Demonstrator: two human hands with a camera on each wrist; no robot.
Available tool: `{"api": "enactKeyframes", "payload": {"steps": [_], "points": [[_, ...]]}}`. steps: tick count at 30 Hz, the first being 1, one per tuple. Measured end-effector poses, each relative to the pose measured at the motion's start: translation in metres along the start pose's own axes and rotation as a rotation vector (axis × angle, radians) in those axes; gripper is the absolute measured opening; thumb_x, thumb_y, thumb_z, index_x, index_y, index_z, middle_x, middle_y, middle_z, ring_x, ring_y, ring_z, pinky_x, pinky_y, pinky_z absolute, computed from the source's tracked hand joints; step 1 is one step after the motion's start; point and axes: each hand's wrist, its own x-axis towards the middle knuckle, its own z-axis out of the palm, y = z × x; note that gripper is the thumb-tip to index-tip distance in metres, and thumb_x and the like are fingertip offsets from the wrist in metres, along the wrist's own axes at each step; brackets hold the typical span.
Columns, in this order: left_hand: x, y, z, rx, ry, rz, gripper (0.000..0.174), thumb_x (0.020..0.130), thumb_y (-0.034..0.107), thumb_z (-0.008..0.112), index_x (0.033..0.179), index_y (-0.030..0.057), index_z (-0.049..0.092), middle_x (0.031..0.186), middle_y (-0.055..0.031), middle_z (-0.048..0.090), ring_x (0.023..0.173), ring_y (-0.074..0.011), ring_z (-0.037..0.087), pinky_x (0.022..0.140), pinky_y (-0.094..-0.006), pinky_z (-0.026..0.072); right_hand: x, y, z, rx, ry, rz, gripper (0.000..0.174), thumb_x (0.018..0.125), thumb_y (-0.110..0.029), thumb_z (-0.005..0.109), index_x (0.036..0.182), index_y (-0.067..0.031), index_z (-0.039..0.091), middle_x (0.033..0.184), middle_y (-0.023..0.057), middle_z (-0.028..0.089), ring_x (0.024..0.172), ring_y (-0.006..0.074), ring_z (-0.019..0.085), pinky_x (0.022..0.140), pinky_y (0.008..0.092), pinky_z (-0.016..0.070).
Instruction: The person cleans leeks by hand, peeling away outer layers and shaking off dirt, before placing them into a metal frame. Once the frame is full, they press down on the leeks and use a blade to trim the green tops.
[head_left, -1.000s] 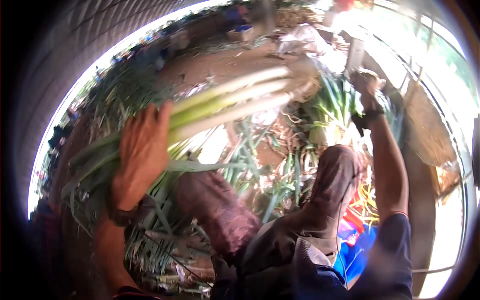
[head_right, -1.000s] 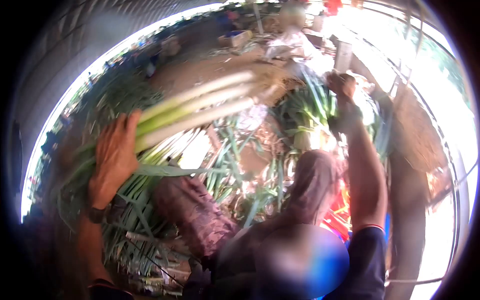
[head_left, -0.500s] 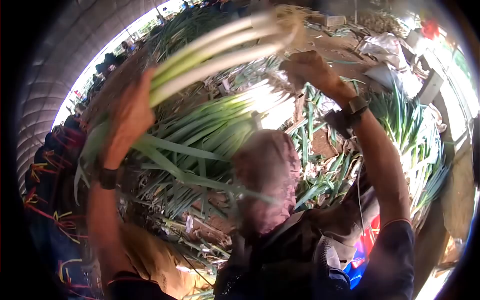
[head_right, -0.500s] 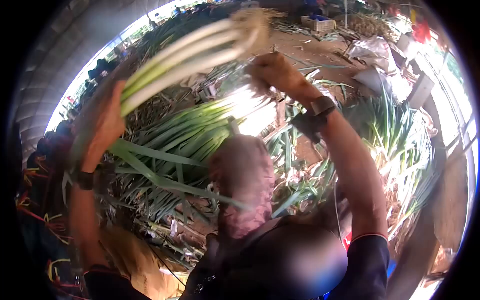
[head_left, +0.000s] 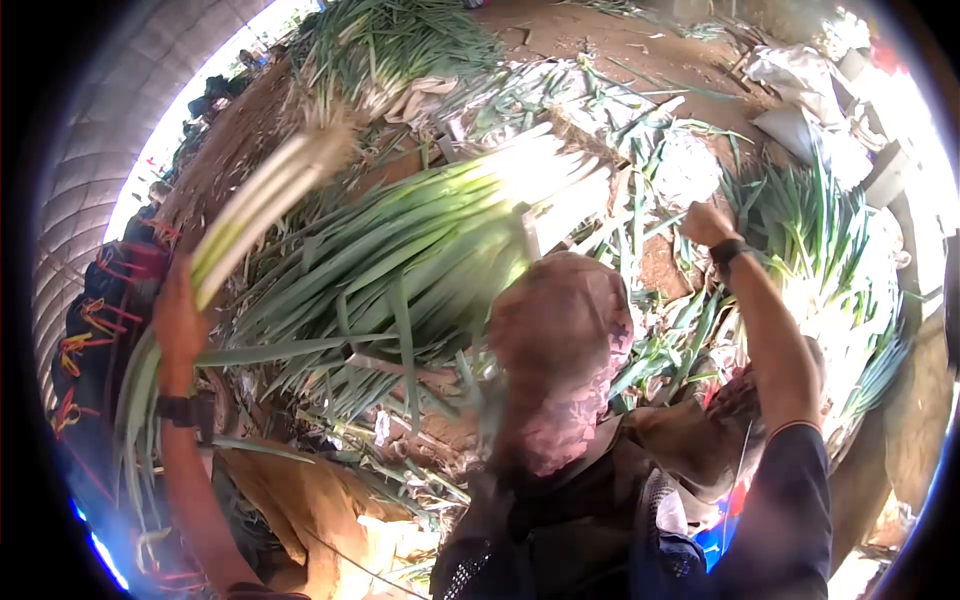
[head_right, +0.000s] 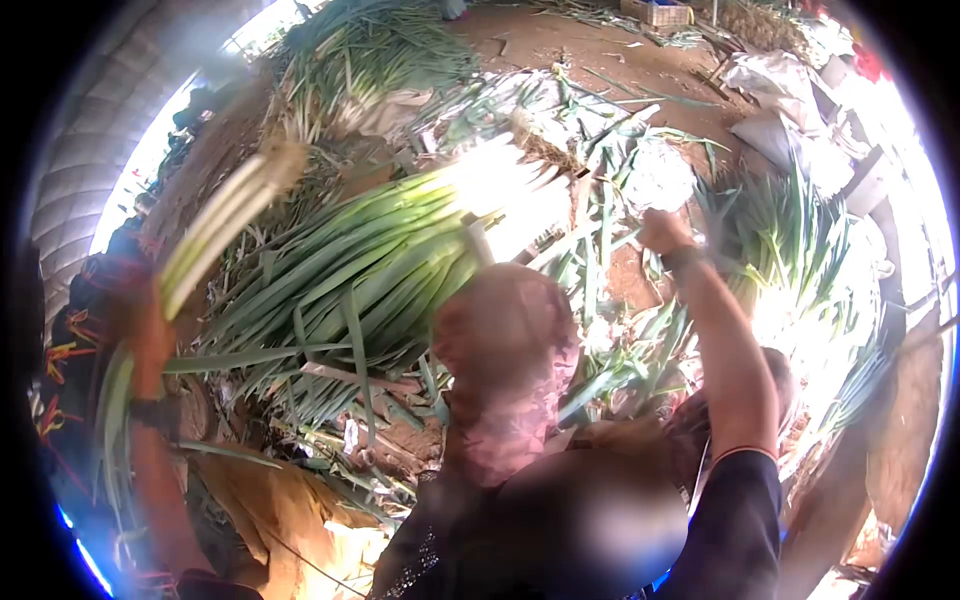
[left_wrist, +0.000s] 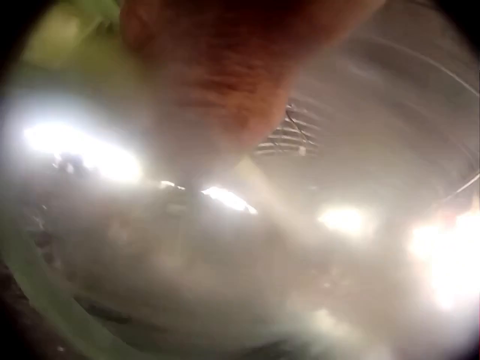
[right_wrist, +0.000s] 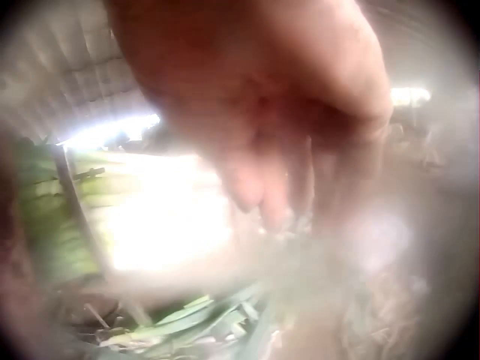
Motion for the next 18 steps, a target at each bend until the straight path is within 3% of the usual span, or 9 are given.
{"api": "enactKeyframes", "payload": {"steps": [1,2,3,4,5,6,8,13,18], "points": [[0.016,0.03,0.013,-0.005,0.019,0.082,0.077,0.069,-0.011,0.059,0.141,0.0055,0.039,0.119,-0.0228,0.057,0.103,-0.0436,0.059,0.087,-0.0516,0.0478,0.019,-0.006,0.022,-0.224,-0.163,-0.164,0.027,0.077,-0.013,0.056,0.097,-0.0092,0.074,0.1,0.0201,0.07,0.094,0.0357,0.068,0.081,0.0426,0.0548],[0.035,0.055,0.03,-0.106,-0.158,0.063,0.075,0.07,-0.009,0.061,0.14,0.0047,0.04,0.117,-0.0226,0.058,0.101,-0.0433,0.06,0.086,-0.0517,0.0485,-0.005,-0.03,0.014,0.137,0.004,-0.188,0.033,0.079,-0.009,0.053,0.103,-0.0139,0.074,0.104,0.018,0.07,0.098,0.0335,0.067,0.085,0.0405,0.0548],[0.058,0.108,0.017,-0.172,-0.304,-0.049,0.069,0.071,-0.007,0.062,0.136,0.0043,0.043,0.113,-0.0206,0.06,0.099,-0.0427,0.06,0.084,-0.0515,0.0496,-0.013,-0.055,0.006,0.026,-0.024,-0.236,0.041,0.078,-0.008,0.053,0.113,-0.017,0.071,0.106,0.0163,0.071,0.098,0.0314,0.068,0.088,0.0394,0.0551],[0.078,0.144,0.023,-0.227,-0.28,0.002,0.058,0.073,-0.006,0.063,0.128,0.0049,0.046,0.109,-0.0198,0.061,0.097,-0.0415,0.061,0.081,-0.0505,0.0511,-0.001,-0.052,0.044,0.199,0.034,-0.191,0.044,0.079,-0.009,0.055,0.12,-0.0186,0.068,0.11,0.0143,0.07,0.1,0.029,0.068,0.09,0.0395,0.0549],[0.101,0.178,0.025,-0.231,-0.391,0.017,0.05,0.074,-0.005,0.065,0.12,0.0051,0.048,0.107,-0.0203,0.061,0.096,-0.04,0.063,0.079,-0.0491,0.0524,-0.015,-0.086,0.018,0.228,-0.108,-0.093,0.041,0.081,-0.012,0.058,0.121,-0.0179,0.067,0.112,0.0147,0.07,0.103,0.0283,0.068,0.09,0.0398,0.0549],[0.12,0.211,0.03,-0.202,-0.451,0.032,0.046,0.074,-0.002,0.067,0.116,0.0041,0.048,0.108,-0.0214,0.061,0.097,-0.0393,0.064,0.08,-0.0476,0.0536,-0.014,-0.093,0.029,0.37,-0.114,-0.057,0.044,0.081,-0.019,0.067,0.124,-0.0088,0.065,0.119,0.0159,0.068,0.107,0.03,0.065,0.095,0.0393,0.0512],[0.155,0.265,0.029,-0.273,-0.589,0.072,0.049,0.076,0.001,0.067,0.121,0.0009,0.047,0.114,-0.0245,0.06,0.103,-0.0418,0.063,0.085,-0.0472,0.0531,-0.025,-0.116,0.03,0.444,-0.122,-0.032,0.043,0.085,-0.026,0.07,0.124,-0.0074,0.065,0.124,0.0177,0.064,0.109,0.0328,0.064,0.098,0.0401,0.0494],[0.194,0.338,0.07,-0.376,-0.636,0.138,0.047,0.079,0.004,0.061,0.124,-0.0009,0.05,0.11,-0.0258,0.063,0.101,-0.0413,0.065,0.084,-0.0493,0.0525,-0.021,-0.132,0.052,0.576,0.143,-0.136,0.034,0.089,-0.024,0.067,0.116,-0.0036,0.067,0.12,0.0187,0.064,0.107,0.0344,0.064,0.095,0.0414,0.0507],[0.22,0.366,0.074,-0.488,-0.846,0.142,0.051,0.077,0.0,0.058,0.126,-0.0064,0.046,0.111,-0.0292,0.061,0.104,-0.0446,0.062,0.088,-0.0527,0.0487,0.009,-0.14,0.042,0.646,0.23,-0.049,0.034,0.09,-0.025,0.065,0.117,-0.0038,0.065,0.122,0.0179,0.063,0.111,0.0353,0.061,0.096,0.0424,0.0489]]}}
